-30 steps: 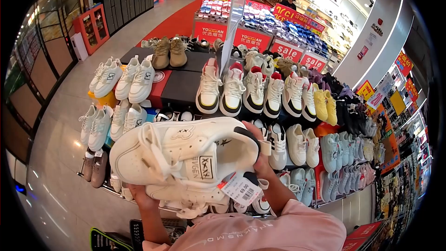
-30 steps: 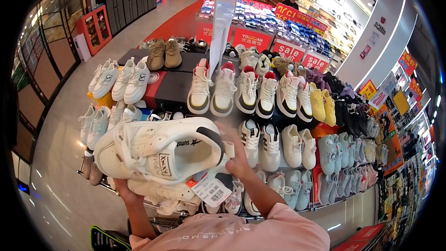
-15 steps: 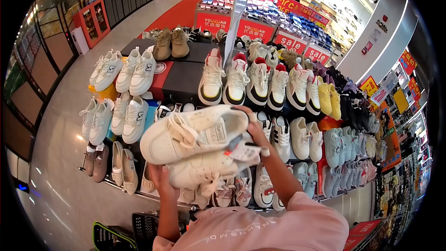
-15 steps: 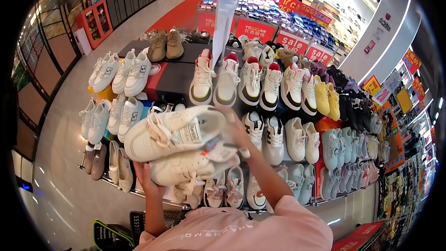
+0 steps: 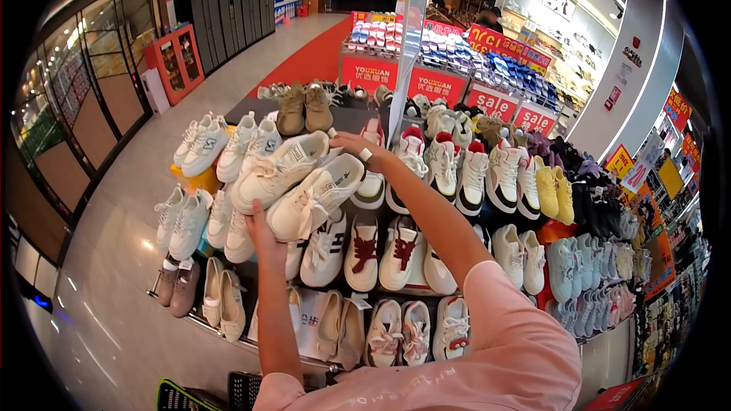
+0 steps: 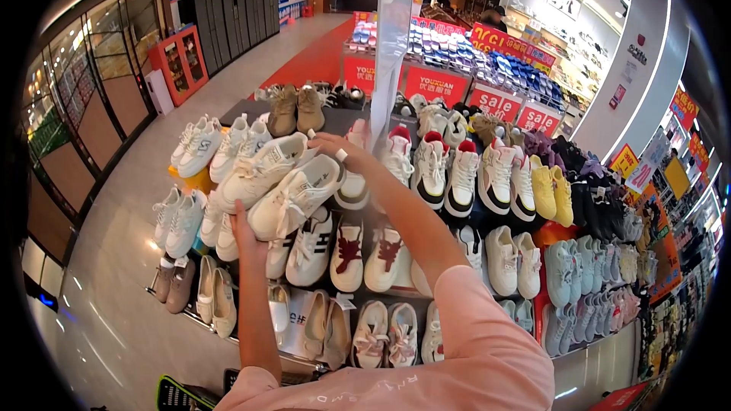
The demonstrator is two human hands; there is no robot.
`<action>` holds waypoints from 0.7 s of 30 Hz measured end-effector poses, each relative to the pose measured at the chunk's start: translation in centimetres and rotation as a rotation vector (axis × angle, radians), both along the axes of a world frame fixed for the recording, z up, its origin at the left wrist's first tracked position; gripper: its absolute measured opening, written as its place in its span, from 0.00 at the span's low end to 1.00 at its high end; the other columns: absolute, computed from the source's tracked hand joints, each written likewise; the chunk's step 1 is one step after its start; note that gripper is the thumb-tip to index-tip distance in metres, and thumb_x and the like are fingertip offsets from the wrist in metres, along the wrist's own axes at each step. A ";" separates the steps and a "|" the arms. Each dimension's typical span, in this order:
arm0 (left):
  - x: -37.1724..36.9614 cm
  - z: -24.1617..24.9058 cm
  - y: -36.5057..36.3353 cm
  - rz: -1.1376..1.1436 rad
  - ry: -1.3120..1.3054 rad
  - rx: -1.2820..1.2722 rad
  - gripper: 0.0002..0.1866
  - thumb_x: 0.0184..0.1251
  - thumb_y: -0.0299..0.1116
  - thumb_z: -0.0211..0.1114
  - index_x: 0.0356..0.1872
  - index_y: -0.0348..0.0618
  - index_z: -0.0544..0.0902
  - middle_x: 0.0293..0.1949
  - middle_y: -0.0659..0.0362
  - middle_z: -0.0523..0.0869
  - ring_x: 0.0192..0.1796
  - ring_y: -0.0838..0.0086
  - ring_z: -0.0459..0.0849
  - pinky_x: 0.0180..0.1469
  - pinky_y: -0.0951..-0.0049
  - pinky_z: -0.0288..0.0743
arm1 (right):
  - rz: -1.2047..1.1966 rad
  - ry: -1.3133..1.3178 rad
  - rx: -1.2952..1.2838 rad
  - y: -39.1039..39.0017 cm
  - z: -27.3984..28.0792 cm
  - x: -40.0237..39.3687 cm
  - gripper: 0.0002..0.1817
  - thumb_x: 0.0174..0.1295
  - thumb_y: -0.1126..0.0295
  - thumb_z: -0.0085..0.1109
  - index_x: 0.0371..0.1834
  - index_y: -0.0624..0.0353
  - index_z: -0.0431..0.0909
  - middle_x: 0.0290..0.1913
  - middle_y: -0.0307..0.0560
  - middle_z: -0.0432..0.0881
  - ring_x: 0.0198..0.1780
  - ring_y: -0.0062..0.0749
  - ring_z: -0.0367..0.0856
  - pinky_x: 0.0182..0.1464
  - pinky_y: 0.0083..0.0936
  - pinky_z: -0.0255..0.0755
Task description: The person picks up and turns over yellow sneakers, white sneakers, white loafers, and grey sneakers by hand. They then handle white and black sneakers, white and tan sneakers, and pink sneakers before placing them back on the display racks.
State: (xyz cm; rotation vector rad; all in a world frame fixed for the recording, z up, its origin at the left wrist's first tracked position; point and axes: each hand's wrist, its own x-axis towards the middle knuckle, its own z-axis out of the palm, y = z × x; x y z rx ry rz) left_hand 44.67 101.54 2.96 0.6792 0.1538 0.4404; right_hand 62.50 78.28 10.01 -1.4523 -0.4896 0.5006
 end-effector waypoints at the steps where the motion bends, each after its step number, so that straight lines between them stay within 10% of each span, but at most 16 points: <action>1: 1.1 -0.7 -0.4 0.038 0.023 -0.041 0.29 0.72 0.40 0.61 0.69 0.45 0.62 0.65 0.53 0.73 0.60 0.60 0.79 0.56 0.58 0.81 | 0.043 -0.067 -0.054 0.0 -0.6 2.1 0.28 0.63 0.58 0.59 0.64 0.58 0.72 0.57 0.44 0.77 0.55 0.29 0.77 0.54 0.26 0.73; 6: 5.0 -3.2 -2.6 0.213 0.196 -0.151 0.31 0.72 0.37 0.62 0.71 0.45 0.60 0.66 0.52 0.72 0.61 0.59 0.78 0.59 0.58 0.79 | -0.491 0.012 -0.097 1.1 -0.3 4.6 0.17 0.67 0.58 0.57 0.47 0.60 0.83 0.42 0.39 0.83 0.42 0.22 0.78 0.45 0.24 0.72; 12: 9.0 -6.1 -4.6 0.354 0.331 -0.271 0.33 0.71 0.39 0.62 0.70 0.43 0.57 0.68 0.50 0.70 0.62 0.58 0.77 0.60 0.57 0.78 | -0.818 -0.649 -0.072 0.3 -5.3 -0.8 0.13 0.65 0.64 0.59 0.41 0.63 0.81 0.35 0.47 0.84 0.40 0.33 0.82 0.46 0.29 0.73; 15: 10.1 -3.3 -6.5 0.337 0.479 -0.285 0.37 0.69 0.45 0.64 0.68 0.38 0.54 0.67 0.45 0.69 0.61 0.55 0.77 0.59 0.54 0.79 | -0.758 -0.765 -0.221 1.4 -6.9 -9.1 0.20 0.59 0.65 0.64 0.51 0.64 0.76 0.50 0.57 0.79 0.54 0.50 0.75 0.58 0.39 0.67; 21: 14.8 -5.1 -7.6 0.176 0.444 -0.269 0.43 0.67 0.55 0.63 0.70 0.34 0.57 0.66 0.46 0.70 0.60 0.56 0.78 0.57 0.58 0.79 | -0.473 -0.359 -0.079 2.9 -7.3 -20.7 0.28 0.63 0.68 0.63 0.66 0.58 0.67 0.61 0.47 0.68 0.57 0.33 0.74 0.54 0.27 0.73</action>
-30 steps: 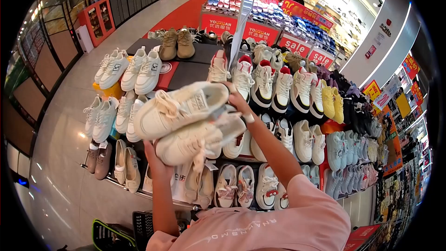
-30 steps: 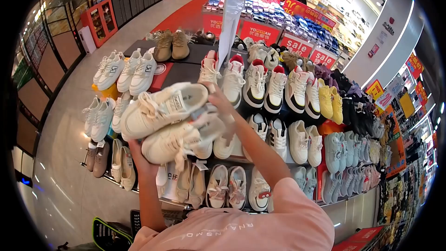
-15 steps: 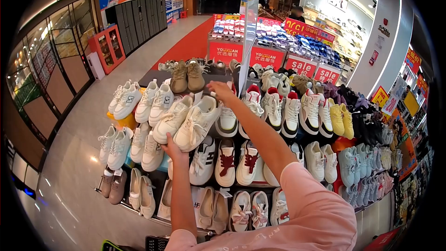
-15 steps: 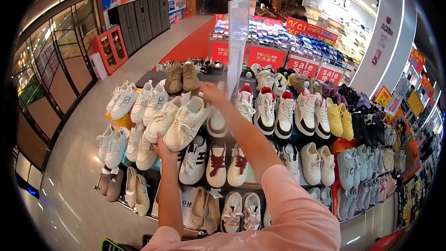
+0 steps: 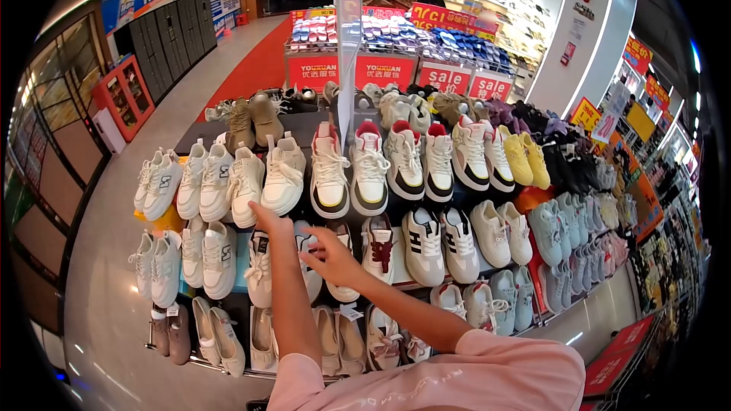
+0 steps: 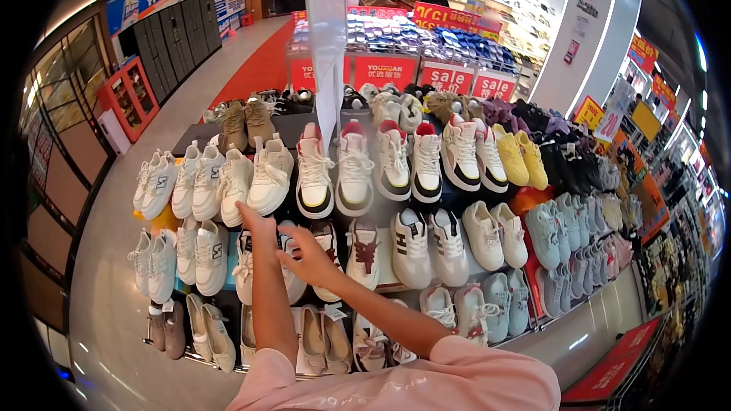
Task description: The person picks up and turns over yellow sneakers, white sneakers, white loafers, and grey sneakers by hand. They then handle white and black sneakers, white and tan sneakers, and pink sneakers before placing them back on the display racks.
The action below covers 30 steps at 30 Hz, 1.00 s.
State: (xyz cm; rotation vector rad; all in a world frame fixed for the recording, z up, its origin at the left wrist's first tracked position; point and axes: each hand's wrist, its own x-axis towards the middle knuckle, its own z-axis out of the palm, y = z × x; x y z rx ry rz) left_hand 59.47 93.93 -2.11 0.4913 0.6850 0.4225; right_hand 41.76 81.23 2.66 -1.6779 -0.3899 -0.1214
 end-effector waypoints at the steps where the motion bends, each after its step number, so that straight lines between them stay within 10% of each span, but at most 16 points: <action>1: 0.2 0.0 0.0 -0.026 0.002 0.005 0.41 0.68 0.55 0.61 0.70 0.35 0.58 0.67 0.47 0.71 0.61 0.57 0.78 0.58 0.58 0.78 | 0.029 0.078 0.081 -0.5 0.0 -2.0 0.27 0.64 0.69 0.62 0.66 0.58 0.67 0.61 0.46 0.69 0.55 0.31 0.75 0.54 0.27 0.74; 7: 1.5 -6.2 5.4 -0.566 -0.459 -0.314 0.34 0.74 0.49 0.53 0.73 0.39 0.58 0.72 0.50 0.64 0.74 0.57 0.63 0.75 0.57 0.55 | 0.011 0.335 0.047 -8.4 -1.8 -13.9 0.19 0.67 0.72 0.60 0.60 0.60 0.73 0.56 0.40 0.78 0.48 0.22 0.81 0.50 0.21 0.76; 9: -4.4 -1.0 5.4 -0.559 -0.243 -0.308 0.36 0.73 0.47 0.55 0.73 0.36 0.55 0.74 0.47 0.58 0.75 0.55 0.58 0.76 0.56 0.53 | -0.126 0.339 -0.033 -11.9 -3.6 -17.3 0.19 0.64 0.69 0.63 0.58 0.59 0.75 0.52 0.41 0.81 0.46 0.21 0.81 0.48 0.21 0.76; 11: -7.9 1.0 4.4 -0.293 -0.098 -0.280 0.36 0.72 0.44 0.56 0.72 0.34 0.54 0.74 0.43 0.54 0.75 0.53 0.57 0.75 0.56 0.54 | -0.292 0.389 0.001 -15.3 -4.8 -20.4 0.18 0.65 0.69 0.62 0.56 0.61 0.76 0.49 0.41 0.82 0.44 0.21 0.81 0.47 0.21 0.76; 19: -26.6 -0.2 3.6 -0.435 -0.290 0.359 0.29 0.75 0.43 0.53 0.69 0.43 0.57 0.65 0.41 0.71 0.65 0.55 0.73 0.66 0.59 0.66 | -0.812 0.295 -0.067 -22.8 -10.5 -29.6 0.14 0.59 0.70 0.64 0.48 0.61 0.80 0.41 0.42 0.84 0.40 0.24 0.82 0.40 0.21 0.75; 30: -50.2 -12.4 11.5 -0.248 0.366 1.147 0.18 0.71 0.32 0.59 0.57 0.38 0.68 0.41 0.49 0.81 0.42 0.65 0.81 0.40 0.71 0.76 | -0.206 0.326 -0.533 -20.1 -11.2 -32.4 0.18 0.61 0.66 0.64 0.51 0.62 0.77 0.41 0.55 0.82 0.40 0.42 0.82 0.42 0.32 0.77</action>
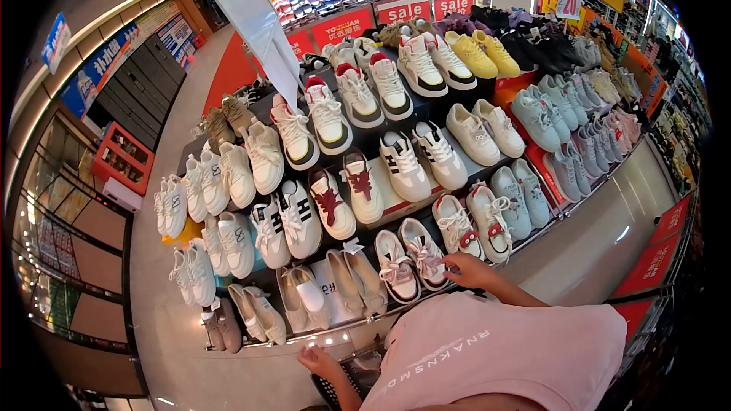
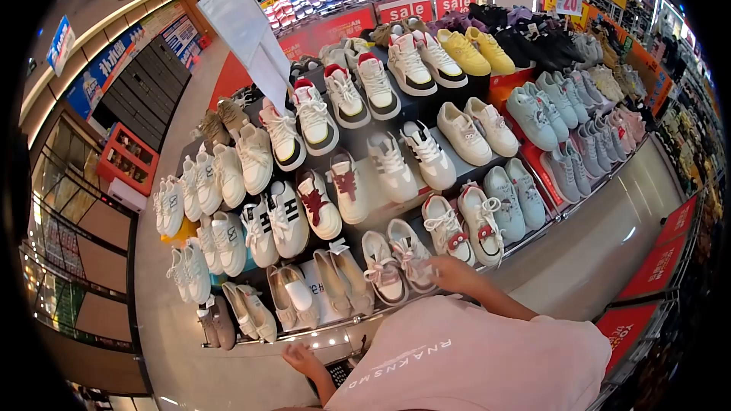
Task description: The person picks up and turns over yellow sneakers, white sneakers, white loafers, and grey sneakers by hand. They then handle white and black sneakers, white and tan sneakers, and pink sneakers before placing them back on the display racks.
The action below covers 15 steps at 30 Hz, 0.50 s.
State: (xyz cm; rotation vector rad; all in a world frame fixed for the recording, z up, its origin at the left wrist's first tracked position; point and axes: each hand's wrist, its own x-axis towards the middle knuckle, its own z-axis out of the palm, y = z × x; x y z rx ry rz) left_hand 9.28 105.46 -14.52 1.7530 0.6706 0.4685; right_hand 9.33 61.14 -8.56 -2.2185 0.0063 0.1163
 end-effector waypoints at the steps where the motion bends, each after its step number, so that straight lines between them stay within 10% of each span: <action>1: -2.7 -1.9 0.6 0.022 0.033 0.233 0.16 0.71 0.31 0.58 0.56 0.37 0.69 0.40 0.49 0.81 0.41 0.63 0.81 0.40 0.70 0.76 | 0.036 -0.003 -0.016 0.4 0.3 -0.2 0.18 0.61 0.65 0.64 0.51 0.63 0.77 0.41 0.55 0.81 0.41 0.42 0.82 0.43 0.32 0.77; 5: -13.2 -7.7 -0.5 -0.044 0.433 0.759 0.22 0.71 0.43 0.57 0.55 0.35 0.74 0.42 0.47 0.82 0.44 0.53 0.82 0.45 0.59 0.75 | 0.177 0.007 -0.020 0.3 0.2 -1.2 0.19 0.62 0.64 0.63 0.52 0.63 0.77 0.43 0.55 0.81 0.43 0.42 0.83 0.47 0.32 0.77; 15: -14.9 -10.4 -14.0 -0.569 0.544 0.516 0.21 0.70 0.42 0.57 0.53 0.35 0.75 0.41 0.48 0.82 0.42 0.54 0.82 0.44 0.60 0.75 | 0.053 0.021 -0.026 -5.3 1.1 -3.2 0.15 0.60 0.64 0.62 0.48 0.58 0.78 0.42 0.55 0.81 0.47 0.49 0.80 0.50 0.38 0.73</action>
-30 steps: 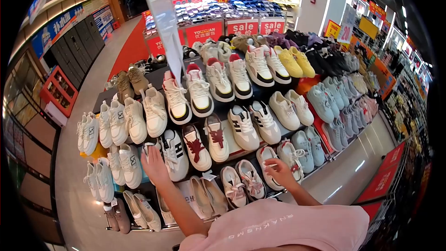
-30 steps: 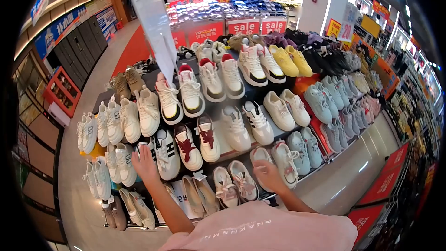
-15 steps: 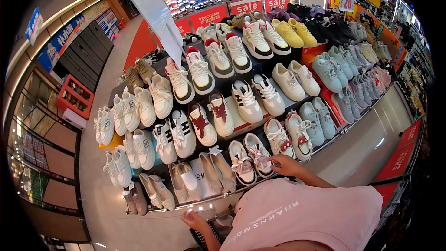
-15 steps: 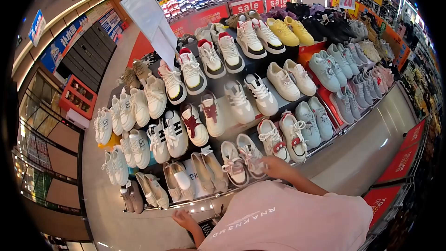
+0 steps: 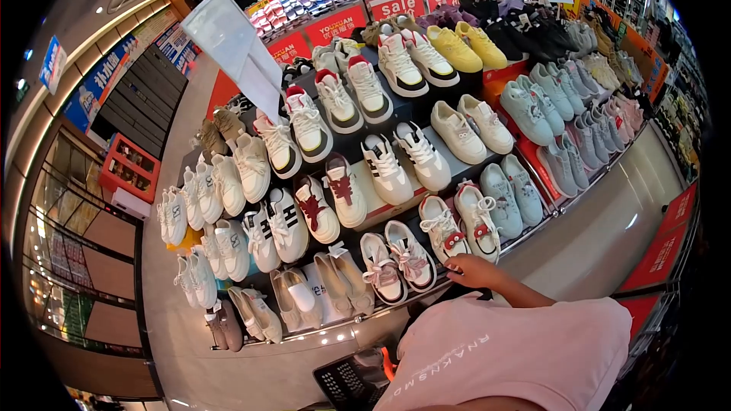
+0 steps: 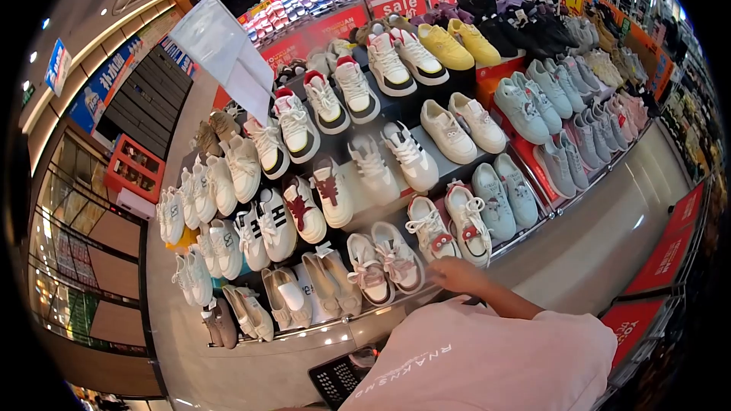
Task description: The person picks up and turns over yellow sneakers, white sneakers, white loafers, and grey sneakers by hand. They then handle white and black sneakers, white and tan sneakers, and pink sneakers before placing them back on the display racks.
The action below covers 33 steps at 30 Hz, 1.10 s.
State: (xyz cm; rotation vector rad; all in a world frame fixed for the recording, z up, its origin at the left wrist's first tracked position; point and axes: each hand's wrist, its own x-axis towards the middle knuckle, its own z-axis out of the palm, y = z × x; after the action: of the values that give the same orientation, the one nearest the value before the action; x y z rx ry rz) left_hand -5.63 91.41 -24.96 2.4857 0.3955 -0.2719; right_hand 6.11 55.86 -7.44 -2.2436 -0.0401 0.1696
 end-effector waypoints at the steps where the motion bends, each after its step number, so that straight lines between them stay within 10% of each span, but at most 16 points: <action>1: 0.0 0.0 -0.5 -0.009 0.015 -0.008 0.20 0.70 0.42 0.57 0.53 0.35 0.75 0.41 0.48 0.82 0.42 0.55 0.82 0.44 0.60 0.75 | -0.040 0.040 -0.002 -0.5 -0.5 -0.2 0.15 0.60 0.63 0.62 0.48 0.58 0.78 0.42 0.55 0.81 0.47 0.50 0.80 0.50 0.38 0.74; 17: 2.1 2.2 -3.5 -0.161 0.061 0.066 0.18 0.68 0.41 0.57 0.50 0.36 0.76 0.39 0.50 0.82 0.40 0.57 0.82 0.41 0.61 0.75 | -0.297 -0.013 0.221 -7.6 -7.4 -7.4 0.10 0.60 0.71 0.61 0.43 0.63 0.79 0.32 0.50 0.83 0.33 0.37 0.82 0.38 0.30 0.76; 23: 3.6 3.1 -7.5 -0.246 0.054 0.126 0.18 0.68 0.41 0.57 0.49 0.36 0.77 0.38 0.50 0.82 0.39 0.57 0.82 0.40 0.61 0.75 | -0.860 0.005 0.290 -13.7 -17.9 -16.5 0.07 0.62 0.72 0.59 0.40 0.64 0.79 0.29 0.46 0.82 0.31 0.28 0.82 0.35 0.29 0.77; 28: 4.4 3.7 -12.2 -0.309 0.046 0.156 0.17 0.67 0.40 0.57 0.48 0.37 0.77 0.38 0.51 0.82 0.38 0.58 0.82 0.40 0.62 0.75 | -1.532 0.495 0.871 -16.0 -35.6 -34.1 0.04 0.59 0.72 0.56 0.34 0.56 0.70 0.24 0.48 0.76 0.22 0.36 0.77 0.18 0.33 0.72; 33: 5.4 4.0 -15.8 -0.357 0.031 0.173 0.17 0.67 0.40 0.58 0.47 0.37 0.77 0.37 0.51 0.82 0.38 0.59 0.82 0.39 0.62 0.75 | -1.778 0.977 0.783 -13.7 -35.6 -46.6 0.06 0.55 0.71 0.61 0.26 0.59 0.75 0.21 0.47 0.77 0.22 0.39 0.79 0.19 0.34 0.73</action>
State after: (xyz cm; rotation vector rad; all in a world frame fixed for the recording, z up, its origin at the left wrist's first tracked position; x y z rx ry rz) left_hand -0.23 75.64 -20.96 2.7172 -0.0183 -0.4359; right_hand -40.53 42.13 -43.08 -0.6302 1.8835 0.1714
